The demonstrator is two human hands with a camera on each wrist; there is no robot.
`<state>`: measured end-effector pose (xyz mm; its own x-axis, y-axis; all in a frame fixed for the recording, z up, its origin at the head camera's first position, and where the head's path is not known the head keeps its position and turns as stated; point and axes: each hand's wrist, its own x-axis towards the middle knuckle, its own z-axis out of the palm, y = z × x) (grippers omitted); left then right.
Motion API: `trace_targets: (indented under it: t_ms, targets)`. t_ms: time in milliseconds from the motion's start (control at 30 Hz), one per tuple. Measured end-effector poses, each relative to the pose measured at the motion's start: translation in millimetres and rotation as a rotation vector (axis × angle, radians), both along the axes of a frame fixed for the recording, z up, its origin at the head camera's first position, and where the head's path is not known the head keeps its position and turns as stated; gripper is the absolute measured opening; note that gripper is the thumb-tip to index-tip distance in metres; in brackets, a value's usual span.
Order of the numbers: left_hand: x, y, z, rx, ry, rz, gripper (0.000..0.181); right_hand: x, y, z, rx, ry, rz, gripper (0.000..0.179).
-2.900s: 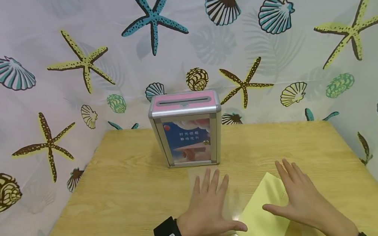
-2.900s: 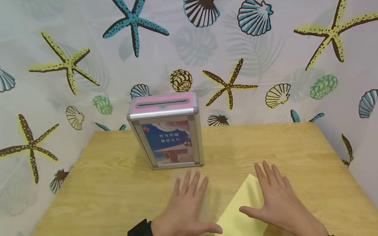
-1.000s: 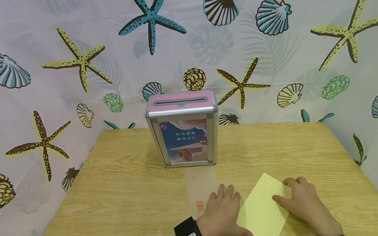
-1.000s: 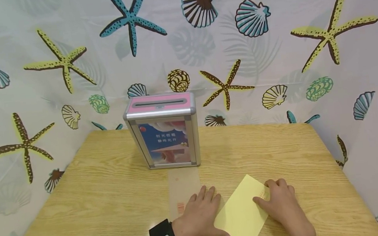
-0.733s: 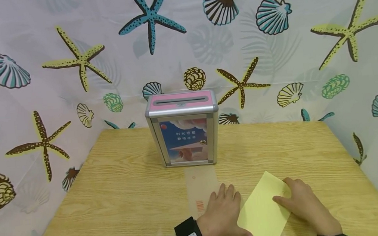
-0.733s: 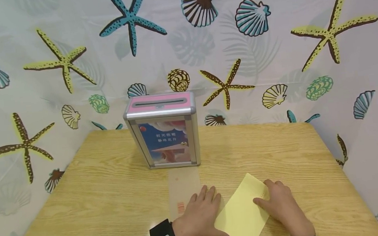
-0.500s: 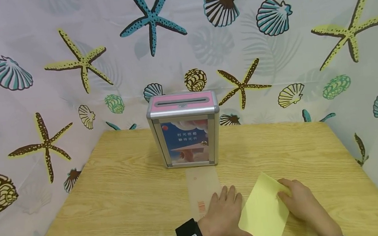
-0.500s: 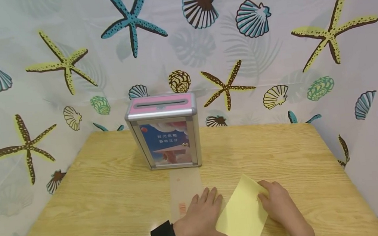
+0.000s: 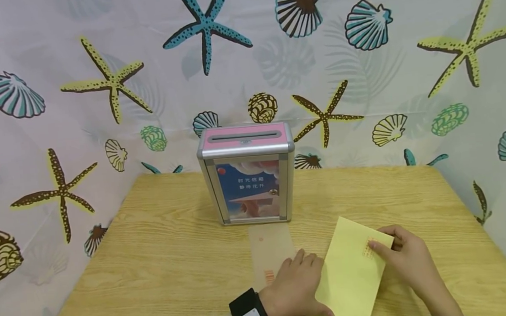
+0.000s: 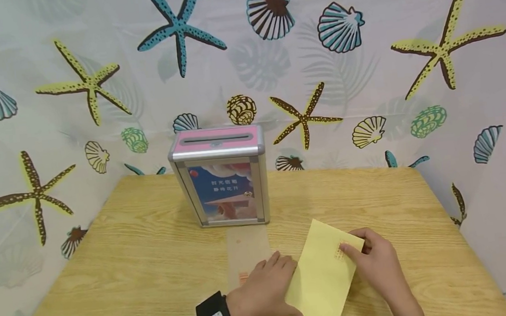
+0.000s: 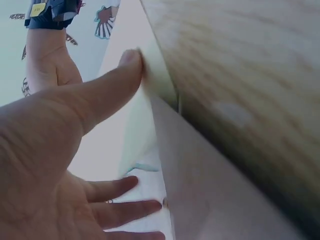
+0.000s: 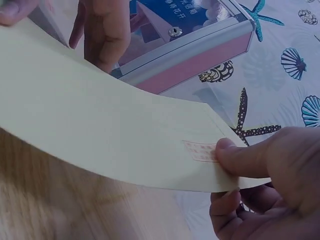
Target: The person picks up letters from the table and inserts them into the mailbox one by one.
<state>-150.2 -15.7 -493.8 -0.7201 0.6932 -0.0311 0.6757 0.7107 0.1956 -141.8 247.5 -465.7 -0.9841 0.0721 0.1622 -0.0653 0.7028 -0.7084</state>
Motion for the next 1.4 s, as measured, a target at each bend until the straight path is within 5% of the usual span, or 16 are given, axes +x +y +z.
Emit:
trace_targets:
  t_ms: [333,667,900,1033,1400]
  targets:
    - [-9.5,-4.5,7.2,0.5,-0.225,0.002,0.022,6.2,-5,19.9,-0.185,0.018,-0.067,0.049]
    - [-19.0,-22.2,21.6,0.789,-0.335,0.109,0.015,12.0,-21,9.5,-0.182,-0.01,0.097,0.051]
    - [-24.6,-37.4,34.3,0.85,-0.262,0.128,0.014,17.3,-37,-4.9,-0.208,-0.016,0.179,0.019]
    - [-25.3,-44.7,43.0,0.875,-0.271,0.149,0.014,21.8,-43,-10.8,-0.238,-0.037,0.205,0.014]
    - [-26.9,-60.2,70.1,0.884,-0.139,0.107,0.013,20.7,-57,-19.0,-0.25,-0.045,0.229,0.009]
